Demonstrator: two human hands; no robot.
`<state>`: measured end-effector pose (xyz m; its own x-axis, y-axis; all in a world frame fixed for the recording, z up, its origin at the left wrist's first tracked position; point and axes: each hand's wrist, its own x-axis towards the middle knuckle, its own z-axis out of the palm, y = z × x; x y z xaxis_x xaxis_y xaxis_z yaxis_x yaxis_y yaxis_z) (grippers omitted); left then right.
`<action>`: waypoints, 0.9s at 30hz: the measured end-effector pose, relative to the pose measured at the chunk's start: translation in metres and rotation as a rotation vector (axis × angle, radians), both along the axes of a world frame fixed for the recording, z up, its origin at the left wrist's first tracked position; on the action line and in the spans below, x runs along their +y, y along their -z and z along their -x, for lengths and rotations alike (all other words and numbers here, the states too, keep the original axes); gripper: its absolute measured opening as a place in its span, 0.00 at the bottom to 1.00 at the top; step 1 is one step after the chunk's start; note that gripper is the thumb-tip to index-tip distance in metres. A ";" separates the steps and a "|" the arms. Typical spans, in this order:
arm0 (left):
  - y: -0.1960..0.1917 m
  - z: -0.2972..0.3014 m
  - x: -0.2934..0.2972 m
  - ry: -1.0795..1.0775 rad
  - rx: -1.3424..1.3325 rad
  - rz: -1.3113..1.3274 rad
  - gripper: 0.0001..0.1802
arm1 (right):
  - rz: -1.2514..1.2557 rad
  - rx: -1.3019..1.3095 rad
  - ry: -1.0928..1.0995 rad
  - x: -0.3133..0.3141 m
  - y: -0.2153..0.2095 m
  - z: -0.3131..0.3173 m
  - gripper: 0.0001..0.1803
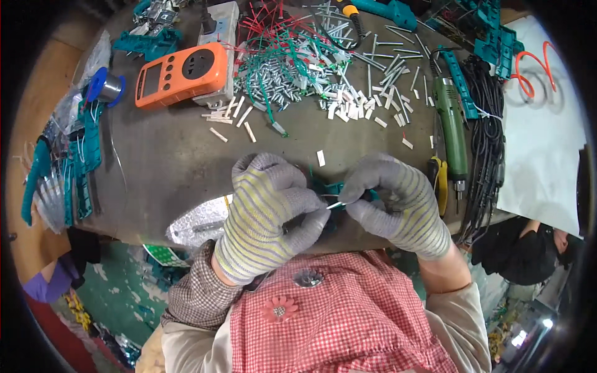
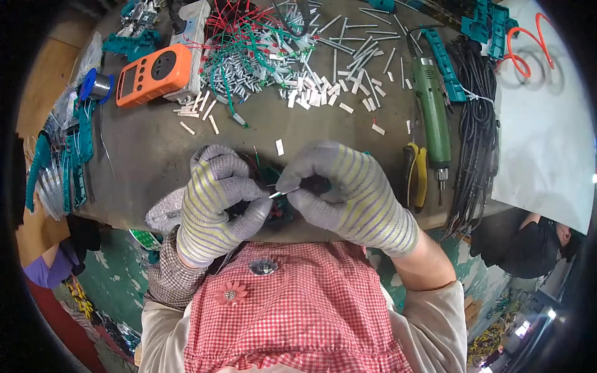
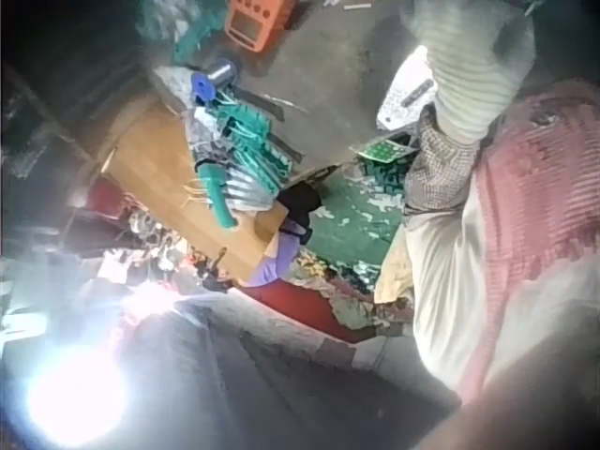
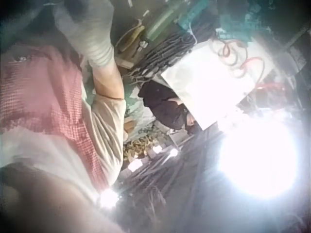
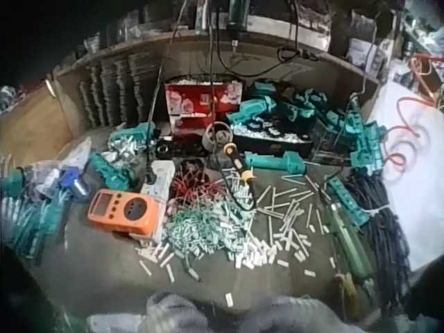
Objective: The person solders wires to a circuit board with a soldering iron, then assembles a green plastic housing around the component using a power screwdriver to secure screws.
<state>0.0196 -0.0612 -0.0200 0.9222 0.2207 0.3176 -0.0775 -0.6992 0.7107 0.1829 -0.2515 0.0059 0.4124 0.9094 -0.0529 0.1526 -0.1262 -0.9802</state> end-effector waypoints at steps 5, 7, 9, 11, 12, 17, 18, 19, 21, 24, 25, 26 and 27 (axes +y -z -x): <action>-0.005 -0.004 0.003 0.063 0.045 -0.015 0.11 | 0.046 -0.263 -0.092 0.005 -0.011 0.000 0.13; -0.002 -0.001 0.001 0.062 0.028 -0.034 0.12 | 0.160 -0.174 -0.015 0.002 -0.025 0.002 0.12; -0.003 0.001 -0.006 0.007 -0.054 -0.033 0.13 | 0.084 -0.327 -0.020 0.000 -0.017 -0.003 0.13; -0.011 -0.001 -0.017 -0.040 -0.124 -0.019 0.14 | -0.028 -0.438 -0.014 0.002 -0.009 0.000 0.12; -0.022 -0.001 -0.022 -0.058 -0.107 -0.209 0.13 | -0.061 -0.425 0.028 0.002 -0.006 0.007 0.11; -0.028 -0.004 -0.017 0.024 0.035 -0.375 0.10 | -0.036 -0.425 0.115 -0.013 -0.008 0.010 0.10; -0.025 -0.001 -0.017 0.023 0.036 -0.381 0.10 | -0.042 -0.423 0.116 -0.018 -0.012 0.003 0.10; -0.023 0.002 -0.017 0.002 0.056 -0.324 0.14 | 0.002 -0.577 0.188 -0.025 -0.018 -0.011 0.10; -0.020 0.011 -0.016 -0.045 0.063 -0.219 0.23 | 0.102 -0.802 0.445 -0.048 -0.029 -0.044 0.13; -0.014 0.017 -0.016 -0.114 0.039 -0.131 0.26 | 0.454 -1.063 0.937 -0.134 -0.036 -0.126 0.16; -0.012 0.017 -0.016 -0.115 0.021 -0.142 0.27 | 0.550 -1.296 0.992 -0.170 -0.029 -0.155 0.14; -0.010 0.017 -0.013 -0.117 0.017 -0.148 0.27 | 0.638 -1.194 1.008 -0.177 -0.040 -0.163 0.12; -0.009 0.019 -0.011 -0.110 0.026 -0.161 0.25 | 0.585 -1.131 0.985 -0.182 -0.042 -0.170 0.11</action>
<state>0.0007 -0.0718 -0.0108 0.9036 0.2685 0.3337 0.0223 -0.8075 0.5895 0.3528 -0.4340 0.0477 0.8628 0.2449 0.4423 0.3657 -0.9064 -0.2115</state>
